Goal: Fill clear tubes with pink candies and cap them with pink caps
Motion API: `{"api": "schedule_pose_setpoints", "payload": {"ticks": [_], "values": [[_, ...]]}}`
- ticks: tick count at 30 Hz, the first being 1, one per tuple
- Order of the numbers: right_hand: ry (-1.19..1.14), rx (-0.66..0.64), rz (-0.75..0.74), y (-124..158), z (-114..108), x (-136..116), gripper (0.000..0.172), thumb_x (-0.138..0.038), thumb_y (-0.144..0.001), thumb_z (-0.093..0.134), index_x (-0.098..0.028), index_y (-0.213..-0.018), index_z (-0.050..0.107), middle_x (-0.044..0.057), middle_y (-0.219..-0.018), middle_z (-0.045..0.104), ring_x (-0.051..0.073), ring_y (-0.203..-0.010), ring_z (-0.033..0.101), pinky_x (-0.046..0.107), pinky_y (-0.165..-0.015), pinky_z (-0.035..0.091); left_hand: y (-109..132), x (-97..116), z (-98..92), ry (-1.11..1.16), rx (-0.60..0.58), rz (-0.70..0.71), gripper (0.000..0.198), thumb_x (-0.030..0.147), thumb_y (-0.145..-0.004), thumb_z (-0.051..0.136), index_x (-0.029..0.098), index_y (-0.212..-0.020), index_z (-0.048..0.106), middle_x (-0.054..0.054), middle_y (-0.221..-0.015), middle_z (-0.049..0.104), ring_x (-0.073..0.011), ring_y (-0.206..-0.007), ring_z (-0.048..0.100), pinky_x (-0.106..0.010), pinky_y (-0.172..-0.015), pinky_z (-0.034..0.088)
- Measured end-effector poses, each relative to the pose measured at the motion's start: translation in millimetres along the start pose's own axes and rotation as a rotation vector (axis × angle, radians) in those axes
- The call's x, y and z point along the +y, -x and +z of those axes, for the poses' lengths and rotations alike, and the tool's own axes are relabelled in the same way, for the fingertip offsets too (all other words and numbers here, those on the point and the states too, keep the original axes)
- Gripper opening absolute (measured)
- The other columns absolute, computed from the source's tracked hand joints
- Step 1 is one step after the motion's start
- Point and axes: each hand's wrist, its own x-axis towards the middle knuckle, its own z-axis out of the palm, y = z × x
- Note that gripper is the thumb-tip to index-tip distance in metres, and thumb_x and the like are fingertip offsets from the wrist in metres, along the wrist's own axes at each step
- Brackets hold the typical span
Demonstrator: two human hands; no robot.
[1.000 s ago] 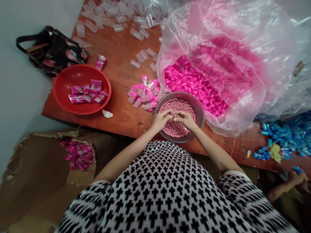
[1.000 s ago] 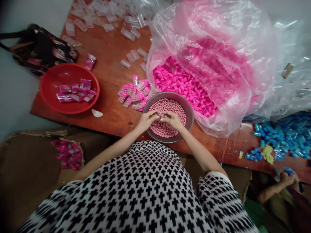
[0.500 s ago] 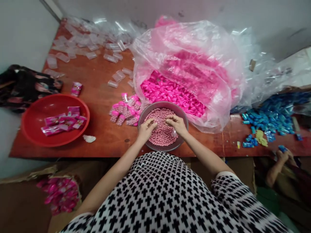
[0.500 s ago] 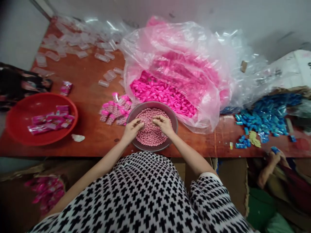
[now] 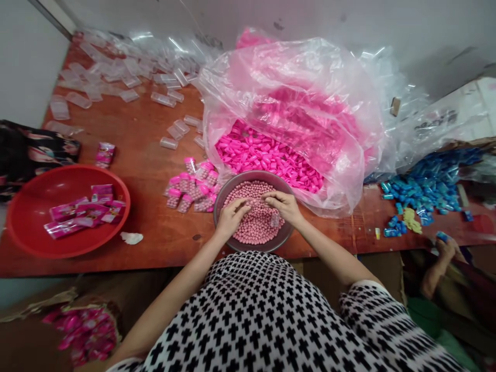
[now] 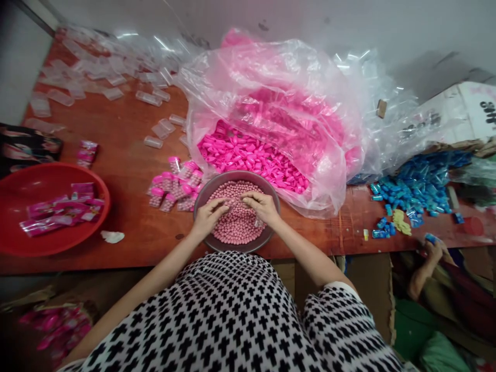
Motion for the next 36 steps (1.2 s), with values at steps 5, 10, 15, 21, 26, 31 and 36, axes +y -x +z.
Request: {"api": "schedule_pose_setpoints", "payload": {"ticks": [5, 10, 15, 21, 26, 31, 36], "values": [[0.613, -0.052, -0.053, -29.5, -51.1, 10.3, 0.027, -0.039, -0.085, 0.056, -0.021, -0.1, 0.069, 0.005, -0.097, 0.071, 0.019, -0.088, 0.064, 0.033, -0.085, 0.049, -4.7, -6.5, -3.3, 0.079, 0.058, -0.015, 0.032, 0.037, -0.08, 0.057, 0.017, -0.105, 0.065, -0.006, -0.103, 0.071, -0.0183, -0.091, 0.066, -0.032, -0.083, 0.052], [1.423, 0.224, 0.12, -87.4, -120.4, 12.3, 0.035, -0.018, -0.093, 0.034, -0.013, -0.114, 0.062, 0.016, -0.111, 0.062, 0.026, -0.102, 0.055, 0.035, -0.082, 0.043, -6.7, -1.5, -4.8, 0.0, -0.013, 0.04, 0.027, 0.035, -0.084, 0.055, 0.02, -0.104, 0.064, -0.003, -0.1, 0.071, -0.0162, -0.09, 0.066, -0.027, -0.082, 0.052], [1.686, 0.039, 0.101, -118.5, -149.1, 19.3, 0.036, -0.013, -0.093, 0.03, -0.009, -0.111, 0.061, 0.019, -0.113, 0.056, 0.029, -0.107, 0.045, 0.037, -0.082, 0.038, -14.6, -2.8, -5.8, -0.017, 0.04, 0.03, 0.029, 0.036, -0.083, 0.056, 0.02, -0.107, 0.064, -0.004, -0.103, 0.071, -0.0169, -0.09, 0.066, -0.029, -0.085, 0.052], [1.833, -0.014, 0.0, -125.8, -159.1, 25.5, 0.033, -0.013, -0.092, 0.03, -0.007, -0.105, 0.06, 0.018, -0.109, 0.055, 0.029, -0.104, 0.044, 0.04, -0.083, 0.032, -20.8, -6.5, -0.9, 0.206, 0.067, -0.049, 0.037, 0.038, -0.08, 0.059, 0.018, -0.11, 0.064, -0.006, -0.109, 0.07, -0.0202, -0.1, 0.065, -0.035, -0.092, 0.051], [1.761, 0.008, -0.108, -115.4, -172.3, 22.4, 0.03, -0.01, -0.092, 0.031, -0.006, -0.098, 0.059, 0.02, -0.106, 0.058, 0.029, -0.104, 0.045, 0.045, -0.086, 0.03, -16.6, 2.4, 2.3, 0.511, 0.048, -0.132, 0.041, 0.042, -0.074, 0.066, 0.017, -0.107, 0.064, -0.008, -0.107, 0.07, -0.0211, -0.097, 0.066, -0.035, -0.083, 0.056], [1.309, 0.289, -0.247, -85.8, -148.1, 4.6, 0.026, -0.029, -0.094, 0.039, -0.012, -0.098, 0.058, 0.019, -0.112, 0.059, 0.026, -0.107, 0.049, 0.042, -0.09, 0.033, -10.0, 11.8, 5.5, 0.651, 0.038, -0.154, 0.043, 0.046, -0.072, 0.07, 0.016, -0.101, 0.062, -0.009, -0.109, 0.068, -0.0195, -0.095, 0.066, -0.033, -0.08, 0.057], [0.552, 0.215, -0.134, -41.6, -68.1, -12.3, 0.033, -0.042, -0.087, 0.052, -0.018, -0.11, 0.05, 0.003, -0.079, 0.063, 0.017, -0.07, 0.059, 0.031, -0.068, 0.047, -2.0, 30.2, 19.7, 0.753, 0.007, -0.164, 0.044, 0.047, -0.07, 0.071, 0.017, -0.101, 0.06, -0.008, -0.114, 0.066, -0.019, -0.099, 0.065, -0.032, -0.08, 0.057]]}}
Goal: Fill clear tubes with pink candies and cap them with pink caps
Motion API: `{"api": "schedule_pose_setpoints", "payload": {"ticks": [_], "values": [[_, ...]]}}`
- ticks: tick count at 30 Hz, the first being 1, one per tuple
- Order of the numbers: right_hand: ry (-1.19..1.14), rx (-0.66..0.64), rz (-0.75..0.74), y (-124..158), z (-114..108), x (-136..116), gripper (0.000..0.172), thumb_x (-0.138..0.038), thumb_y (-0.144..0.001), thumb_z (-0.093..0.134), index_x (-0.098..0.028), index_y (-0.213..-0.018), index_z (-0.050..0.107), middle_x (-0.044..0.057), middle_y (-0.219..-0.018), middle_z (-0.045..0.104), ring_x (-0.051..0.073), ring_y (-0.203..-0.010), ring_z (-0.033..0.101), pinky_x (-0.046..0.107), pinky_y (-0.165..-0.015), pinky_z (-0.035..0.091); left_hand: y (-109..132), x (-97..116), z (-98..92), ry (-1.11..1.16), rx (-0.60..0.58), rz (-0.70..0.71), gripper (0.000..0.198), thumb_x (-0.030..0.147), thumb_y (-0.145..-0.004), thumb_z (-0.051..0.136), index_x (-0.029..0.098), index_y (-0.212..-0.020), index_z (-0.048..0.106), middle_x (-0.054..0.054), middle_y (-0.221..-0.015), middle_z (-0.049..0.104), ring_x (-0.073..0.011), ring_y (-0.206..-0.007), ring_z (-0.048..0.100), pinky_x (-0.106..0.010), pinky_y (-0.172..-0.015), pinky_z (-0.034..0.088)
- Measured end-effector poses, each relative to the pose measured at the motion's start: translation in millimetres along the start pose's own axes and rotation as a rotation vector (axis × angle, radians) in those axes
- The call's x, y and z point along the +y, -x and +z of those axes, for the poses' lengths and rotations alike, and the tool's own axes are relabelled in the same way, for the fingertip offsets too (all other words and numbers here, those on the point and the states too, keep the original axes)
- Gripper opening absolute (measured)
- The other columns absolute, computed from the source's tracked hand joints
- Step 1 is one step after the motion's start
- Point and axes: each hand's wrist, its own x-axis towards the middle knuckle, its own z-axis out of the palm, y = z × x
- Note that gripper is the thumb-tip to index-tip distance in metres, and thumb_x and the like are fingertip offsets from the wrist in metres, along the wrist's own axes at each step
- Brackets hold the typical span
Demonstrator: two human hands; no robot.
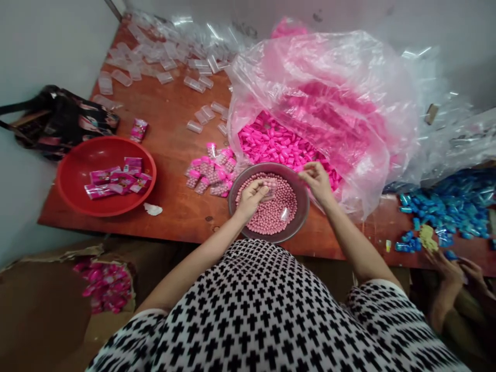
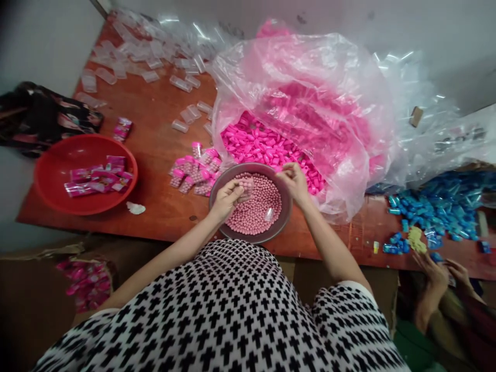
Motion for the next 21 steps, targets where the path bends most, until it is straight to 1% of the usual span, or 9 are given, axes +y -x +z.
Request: {"api": "schedule_pose_setpoints", "payload": {"ticks": [2, 4, 6, 8, 11, 14, 16, 18, 21], "values": [[-0.018, 0.002, -0.029, 19.9, 18.9, -21.1, 0.039, -0.042, -0.081, 0.061, -0.019, -0.112, 0.052, 0.004, -0.086, 0.065, 0.019, -0.076, 0.061, 0.033, -0.072, 0.049, 4.8, 0.8, 8.9, 0.022, -0.023, -0.019, 0.043, 0.045, -0.07, 0.072, 0.018, -0.101, 0.06, -0.008, -0.114, 0.065, -0.0182, -0.098, 0.065, -0.031, -0.079, 0.057], [0.083, 0.026, -0.083, 36.2, 32.5, -37.5, 0.036, -0.037, -0.08, 0.063, -0.019, -0.11, 0.058, 0.009, -0.098, 0.065, 0.022, -0.09, 0.061, 0.037, -0.082, 0.049, 8.7, 0.7, 14.3, 0.027, -0.019, -0.034, 0.042, 0.044, -0.07, 0.072, 0.018, -0.1, 0.06, -0.007, -0.111, 0.066, -0.0171, -0.095, 0.065, -0.029, -0.078, 0.057], [0.143, 0.034, -0.115, 49.2, 41.3, -48.2, 0.031, -0.032, -0.082, 0.06, -0.019, -0.11, 0.062, 0.012, -0.107, 0.065, 0.025, -0.101, 0.059, 0.04, -0.09, 0.046, 11.3, -0.4, 15.4, 0.033, 0.023, -0.038, 0.041, 0.044, -0.069, 0.073, 0.017, -0.097, 0.059, -0.006, -0.104, 0.068, -0.0158, -0.09, 0.066, -0.029, -0.077, 0.057], [0.082, 0.015, -0.111, 59.8, 47.3, -53.3, 0.032, -0.032, -0.083, 0.057, -0.02, -0.113, 0.064, 0.011, -0.113, 0.065, 0.026, -0.107, 0.059, 0.04, -0.095, 0.046, 13.1, -2.2, 13.7, 0.053, 0.071, -0.039, 0.041, 0.043, -0.067, 0.074, 0.017, -0.094, 0.058, -0.004, -0.097, 0.068, -0.0143, -0.083, 0.066, -0.029, -0.075, 0.057], [-0.131, -0.026, -0.033, 71.1, 53.2, -52.5, 0.032, -0.036, -0.085, 0.056, -0.025, -0.114, 0.064, 0.005, -0.114, 0.067, 0.023, -0.108, 0.061, 0.038, -0.096, 0.047, 15.9, -5.5, 10.4, 0.073, 0.1, -0.041, 0.042, 0.042, -0.064, 0.077, 0.017, -0.092, 0.058, -0.002, -0.091, 0.068, -0.0128, -0.077, 0.066, -0.027, -0.073, 0.056], [-0.279, -0.046, 0.075, 74.2, 52.9, -48.4, 0.035, -0.041, -0.082, 0.059, -0.026, -0.113, 0.064, 0.002, -0.102, 0.07, 0.021, -0.096, 0.065, 0.037, -0.088, 0.052, 19.4, -7.3, 8.5, 0.04, 0.07, -0.024, 0.044, 0.044, -0.064, 0.076, 0.017, -0.094, 0.059, -0.004, -0.095, 0.069, -0.0143, -0.079, 0.066, -0.028, -0.073, 0.055], [-0.306, -0.06, 0.087, 71.2, 46.7, -49.5, 0.037, -0.042, -0.08, 0.061, -0.023, -0.112, 0.063, 0.002, -0.097, 0.071, 0.019, -0.087, 0.066, 0.035, -0.082, 0.054, 21.5, -6.5, 6.2, -0.016, 0.04, 0.012, 0.043, 0.046, -0.066, 0.073, 0.017, -0.095, 0.061, -0.006, -0.097, 0.069, -0.0162, -0.082, 0.066, -0.03, -0.075, 0.055], [-0.289, -0.065, 0.025, 65.2, 36.5, -56.0, 0.036, -0.042, -0.081, 0.061, -0.022, -0.112, 0.063, 0.004, -0.099, 0.07, 0.018, -0.084, 0.065, 0.034, -0.08, 0.054, 23.1, -4.1, 2.1, -0.129, 0.033, 0.074, 0.039, 0.046, -0.07, 0.069, 0.017, -0.095, 0.063, -0.006, -0.098, 0.07, -0.018, -0.087, 0.066, -0.031, -0.079, 0.054], [-0.15, -0.107, -0.191, 54.4, 21.0, -73.9, 0.031, -0.038, -0.084, 0.058, -0.022, -0.111, 0.063, 0.005, -0.104, 0.069, 0.019, -0.09, 0.065, 0.034, -0.085, 0.051, 24.7, -0.3, -5.7, -0.366, 0.038, 0.167, 0.031, 0.041, -0.077, 0.063, 0.017, -0.098, 0.066, -0.005, -0.1, 0.071, -0.0195, -0.094, 0.065, -0.033, -0.085, 0.052]]}}
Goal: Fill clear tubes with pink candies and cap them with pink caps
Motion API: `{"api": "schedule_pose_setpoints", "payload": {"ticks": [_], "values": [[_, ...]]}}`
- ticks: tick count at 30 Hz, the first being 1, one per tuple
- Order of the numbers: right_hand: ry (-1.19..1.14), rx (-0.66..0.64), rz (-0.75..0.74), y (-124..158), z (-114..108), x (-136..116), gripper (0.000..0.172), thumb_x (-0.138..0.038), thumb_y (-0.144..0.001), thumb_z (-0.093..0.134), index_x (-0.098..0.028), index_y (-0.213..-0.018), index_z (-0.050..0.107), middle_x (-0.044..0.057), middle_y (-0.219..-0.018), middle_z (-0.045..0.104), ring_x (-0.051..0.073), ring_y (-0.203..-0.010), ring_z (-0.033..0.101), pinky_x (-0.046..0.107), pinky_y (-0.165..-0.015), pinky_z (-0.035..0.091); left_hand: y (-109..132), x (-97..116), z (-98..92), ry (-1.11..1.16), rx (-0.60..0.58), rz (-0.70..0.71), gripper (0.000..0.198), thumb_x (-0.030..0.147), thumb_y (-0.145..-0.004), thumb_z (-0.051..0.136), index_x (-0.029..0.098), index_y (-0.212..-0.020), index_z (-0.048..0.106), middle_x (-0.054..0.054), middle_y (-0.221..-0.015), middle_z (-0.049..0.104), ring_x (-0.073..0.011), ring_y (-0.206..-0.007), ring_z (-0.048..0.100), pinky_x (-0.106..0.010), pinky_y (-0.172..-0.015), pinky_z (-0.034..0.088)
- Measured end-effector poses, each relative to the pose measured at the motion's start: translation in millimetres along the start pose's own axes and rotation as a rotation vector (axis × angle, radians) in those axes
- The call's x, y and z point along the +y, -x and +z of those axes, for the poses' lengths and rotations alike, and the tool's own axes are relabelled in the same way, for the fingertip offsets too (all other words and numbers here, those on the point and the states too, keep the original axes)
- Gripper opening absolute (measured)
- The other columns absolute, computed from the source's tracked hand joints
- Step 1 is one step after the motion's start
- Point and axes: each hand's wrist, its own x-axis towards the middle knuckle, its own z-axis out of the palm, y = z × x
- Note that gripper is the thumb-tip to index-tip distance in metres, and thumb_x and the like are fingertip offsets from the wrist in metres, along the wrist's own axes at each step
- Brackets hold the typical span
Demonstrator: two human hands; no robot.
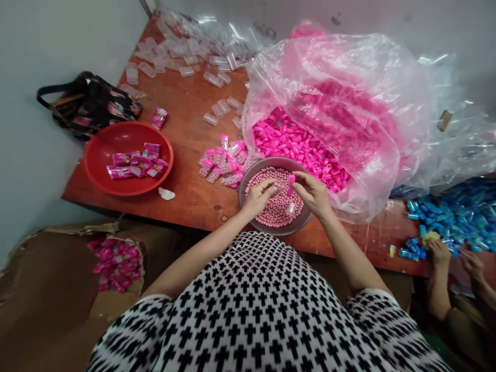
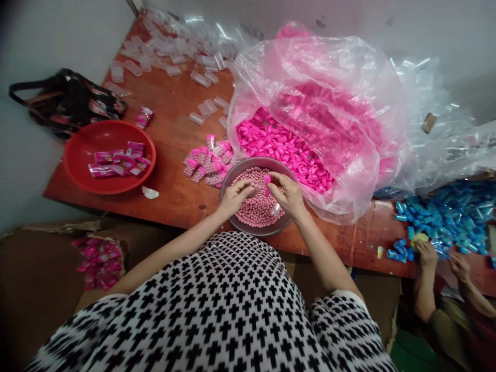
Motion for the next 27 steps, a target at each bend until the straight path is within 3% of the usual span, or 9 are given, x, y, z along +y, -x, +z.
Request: {"api": "schedule_pose_setpoints", "payload": {"ticks": [3, 6, 13, 18, 21, 24, 27], "values": [[0.195, -0.16, -0.172, -10.2, -5.2, -15.7, 0.027, -0.034, -0.087, 0.052, -0.022, -0.109, 0.063, 0.007, -0.103, 0.069, 0.019, -0.093, 0.064, 0.034, -0.087, 0.049, 0.9, -0.5, -6.6, -0.139, 0.012, 0.067, 0.029, 0.035, -0.08, 0.059, 0.019, -0.101, 0.069, -0.004, -0.101, 0.072, -0.0199, -0.095, 0.065, -0.033, -0.087, 0.051], [0.316, -0.259, -0.238, -13.4, -2.5, -20.2, 0.024, -0.03, -0.088, 0.048, -0.02, -0.106, 0.061, 0.008, -0.099, 0.069, 0.018, -0.089, 0.064, 0.031, -0.082, 0.05, 2.3, -0.9, -9.8, -0.183, 0.038, 0.118, 0.026, 0.033, -0.081, 0.058, 0.02, -0.1, 0.071, -0.004, -0.102, 0.072, -0.0202, -0.095, 0.066, -0.033, -0.089, 0.05], [0.427, -0.256, -0.27, -0.1, 5.7, -10.5, 0.011, -0.024, -0.088, 0.046, -0.02, -0.092, 0.055, 0.007, -0.085, 0.064, 0.017, -0.079, 0.061, 0.028, -0.072, 0.049, 5.0, 9.4, -11.4, -0.308, -0.004, 0.19, 0.022, 0.03, -0.083, 0.057, 0.02, -0.094, 0.073, -0.004, -0.097, 0.073, -0.0195, -0.089, 0.067, -0.032, -0.086, 0.05], [0.37, -0.19, -0.255, 4.9, 14.2, -5.6, 0.013, -0.027, -0.089, 0.046, -0.02, -0.092, 0.057, 0.007, -0.082, 0.061, 0.018, -0.076, 0.059, 0.03, -0.072, 0.048, 5.3, 12.7, -9.5, -0.33, 0.003, 0.207, 0.02, 0.031, -0.081, 0.059, 0.021, -0.093, 0.073, -0.004, -0.099, 0.073, -0.0199, -0.092, 0.067, -0.032, -0.088, 0.05], [0.268, -0.158, -0.211, -0.8, 17.9, -4.2, 0.02, -0.033, -0.09, 0.048, -0.021, -0.098, 0.062, 0.007, -0.084, 0.063, 0.018, -0.078, 0.06, 0.031, -0.074, 0.049, 3.6, 6.9, -7.1, -0.222, 0.08, 0.113, 0.022, 0.034, -0.079, 0.061, 0.02, -0.091, 0.074, -0.004, -0.096, 0.073, -0.0208, -0.09, 0.067, -0.034, -0.086, 0.051], [0.122, -0.19, -0.147, -10.1, 15.1, -5.6, 0.025, -0.04, -0.087, 0.054, -0.022, -0.101, 0.066, 0.006, -0.087, 0.067, 0.019, -0.083, 0.062, 0.034, -0.08, 0.05, 0.5, 0.9, -5.4, 0.038, 0.065, -0.063, 0.032, 0.041, -0.074, 0.066, 0.017, -0.094, 0.072, -0.005, -0.09, 0.073, -0.0203, -0.079, 0.067, -0.034, -0.074, 0.055], [-0.132, -0.21, 0.027, -14.9, 8.2, -4.4, 0.033, -0.048, -0.084, 0.058, -0.025, -0.106, 0.068, 0.006, -0.105, 0.069, 0.021, -0.1, 0.063, 0.038, -0.092, 0.048, -3.0, -0.2, -4.9, 0.306, 0.069, -0.182, 0.042, 0.042, -0.069, 0.072, 0.016, -0.101, 0.069, -0.005, -0.092, 0.072, -0.0177, -0.075, 0.067, -0.031, -0.069, 0.056]]}}
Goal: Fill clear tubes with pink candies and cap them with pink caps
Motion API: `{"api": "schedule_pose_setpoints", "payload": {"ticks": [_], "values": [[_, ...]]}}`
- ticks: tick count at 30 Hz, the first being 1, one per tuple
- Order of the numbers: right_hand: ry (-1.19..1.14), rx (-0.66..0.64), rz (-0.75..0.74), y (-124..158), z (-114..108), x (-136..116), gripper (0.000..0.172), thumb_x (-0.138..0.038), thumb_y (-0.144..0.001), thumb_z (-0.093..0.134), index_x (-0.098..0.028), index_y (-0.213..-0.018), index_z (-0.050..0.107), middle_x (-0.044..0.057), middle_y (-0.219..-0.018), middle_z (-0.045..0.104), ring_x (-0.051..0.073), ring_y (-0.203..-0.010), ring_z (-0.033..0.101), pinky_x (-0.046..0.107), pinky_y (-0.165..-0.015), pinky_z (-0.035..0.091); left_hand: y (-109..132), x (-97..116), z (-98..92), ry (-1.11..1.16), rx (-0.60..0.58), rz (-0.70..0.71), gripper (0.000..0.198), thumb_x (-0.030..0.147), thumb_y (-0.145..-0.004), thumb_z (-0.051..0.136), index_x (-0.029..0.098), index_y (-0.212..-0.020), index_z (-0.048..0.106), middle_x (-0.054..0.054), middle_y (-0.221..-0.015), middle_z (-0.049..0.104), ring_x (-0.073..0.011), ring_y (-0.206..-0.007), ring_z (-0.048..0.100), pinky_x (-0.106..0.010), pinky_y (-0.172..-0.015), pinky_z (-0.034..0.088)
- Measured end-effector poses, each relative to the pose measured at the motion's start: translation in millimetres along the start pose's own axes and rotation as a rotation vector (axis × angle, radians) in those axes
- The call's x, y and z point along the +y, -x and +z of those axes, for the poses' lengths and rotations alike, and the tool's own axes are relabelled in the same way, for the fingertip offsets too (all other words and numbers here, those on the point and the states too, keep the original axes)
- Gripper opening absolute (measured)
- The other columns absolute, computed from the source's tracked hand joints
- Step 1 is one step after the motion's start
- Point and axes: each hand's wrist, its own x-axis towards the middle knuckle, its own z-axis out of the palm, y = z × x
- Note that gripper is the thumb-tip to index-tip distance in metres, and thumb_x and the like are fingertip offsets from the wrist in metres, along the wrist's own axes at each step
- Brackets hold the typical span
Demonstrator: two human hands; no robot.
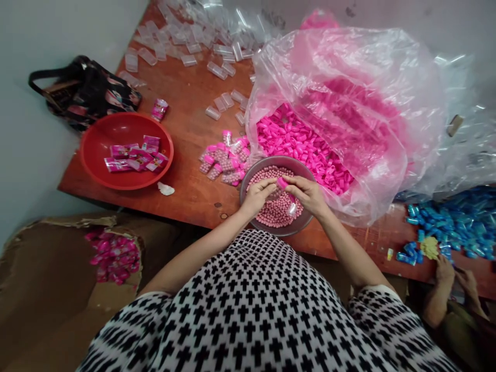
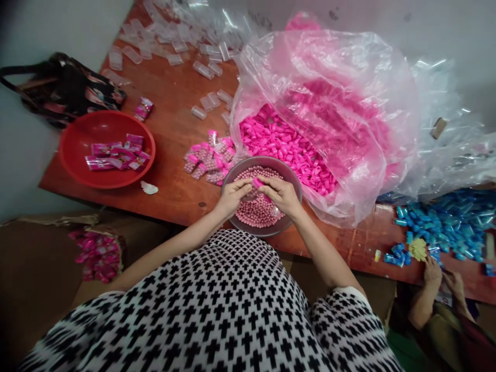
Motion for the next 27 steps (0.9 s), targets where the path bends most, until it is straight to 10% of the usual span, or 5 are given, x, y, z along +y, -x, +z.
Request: {"api": "schedule_pose_setpoints", "payload": {"ticks": [5, 12, 19, 27], "values": [[-0.495, 0.019, 0.231, 12.8, -0.8, 20.2, 0.05, -0.047, -0.073, 0.07, -0.028, -0.119, 0.06, 0.004, -0.119, 0.065, 0.022, -0.11, 0.06, 0.042, -0.09, 0.052, -3.5, 1.7, -2.0, 0.13, 0.072, 0.018, 0.041, 0.041, -0.068, 0.074, 0.017, -0.102, 0.069, -0.004, -0.094, 0.072, -0.0149, -0.078, 0.066, -0.03, -0.076, 0.054], [-0.733, 0.115, 0.278, 13.8, 6.2, 24.0, 0.035, -0.045, -0.068, 0.074, -0.024, -0.095, 0.067, 0.002, -0.098, 0.068, 0.018, -0.088, 0.065, 0.041, -0.084, 0.055, 1.5, 0.0, -8.7, -0.279, 0.083, 0.223, 0.035, 0.041, -0.074, 0.068, 0.017, -0.099, 0.072, -0.008, -0.105, 0.071, -0.0227, -0.101, 0.064, -0.038, -0.097, 0.046], [-1.007, -0.284, 0.635, 6.5, 12.3, 4.1, 0.031, -0.041, -0.074, 0.065, -0.019, -0.096, 0.064, 0.006, -0.095, 0.07, 0.023, -0.101, 0.062, 0.045, -0.086, 0.052, 6.3, 1.9, -8.9, -0.511, -0.003, 0.437, 0.031, 0.044, -0.082, 0.06, 0.018, -0.096, 0.073, -0.008, -0.105, 0.07, -0.0206, -0.105, 0.062, -0.038, -0.098, 0.046], [-1.274, -0.076, 0.749, -0.3, 51.5, 0.1, 0.017, -0.027, -0.069, 0.051, -0.017, -0.08, 0.058, 0.003, -0.068, 0.066, 0.019, -0.078, 0.064, 0.043, -0.083, 0.055, 11.4, 6.3, -19.6, -0.7, -0.032, 0.538, 0.027, 0.035, -0.088, 0.053, 0.019, -0.1, 0.071, -0.007, -0.103, 0.071, -0.0191, -0.102, 0.063, -0.036, -0.096, 0.048]]}}
